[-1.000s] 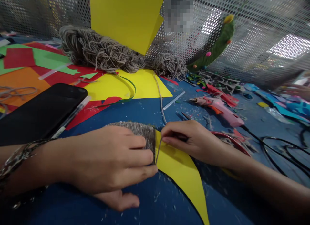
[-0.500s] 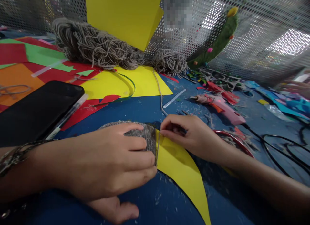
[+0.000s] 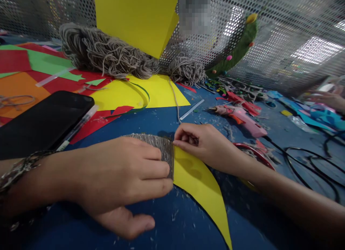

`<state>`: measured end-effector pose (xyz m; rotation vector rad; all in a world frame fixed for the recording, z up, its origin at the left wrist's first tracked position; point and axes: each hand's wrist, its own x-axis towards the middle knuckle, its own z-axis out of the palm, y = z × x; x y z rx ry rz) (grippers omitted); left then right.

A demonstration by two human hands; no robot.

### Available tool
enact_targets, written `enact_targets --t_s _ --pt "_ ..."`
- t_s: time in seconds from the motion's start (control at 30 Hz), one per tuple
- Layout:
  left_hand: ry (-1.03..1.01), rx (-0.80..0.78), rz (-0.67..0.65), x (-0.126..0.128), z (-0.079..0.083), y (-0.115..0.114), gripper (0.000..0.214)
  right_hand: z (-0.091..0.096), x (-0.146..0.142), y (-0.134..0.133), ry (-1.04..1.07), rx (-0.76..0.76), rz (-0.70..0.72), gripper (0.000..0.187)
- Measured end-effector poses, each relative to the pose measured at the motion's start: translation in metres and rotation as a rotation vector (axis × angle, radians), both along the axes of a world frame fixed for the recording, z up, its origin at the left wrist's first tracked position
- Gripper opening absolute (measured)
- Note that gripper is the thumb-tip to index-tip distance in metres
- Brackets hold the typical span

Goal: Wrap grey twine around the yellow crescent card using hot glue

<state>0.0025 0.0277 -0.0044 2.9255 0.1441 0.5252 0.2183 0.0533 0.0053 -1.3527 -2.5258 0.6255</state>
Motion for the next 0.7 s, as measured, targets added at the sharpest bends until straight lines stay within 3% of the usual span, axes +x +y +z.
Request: enact_targets --t_s 0.33,0.7 --pt "0.007 0.034 0.056 -0.0007 0.0003 -0.0030 0.050 -0.0011 -0.0021 0.0004 0.018 0.002 -0.029 0.015" --pt "0.001 -0.041 0.041 -0.0008 0.0011 -0.0015 0.037 0.0004 -0.0047 0.0009 0.004 0.012 -0.028 0.016"
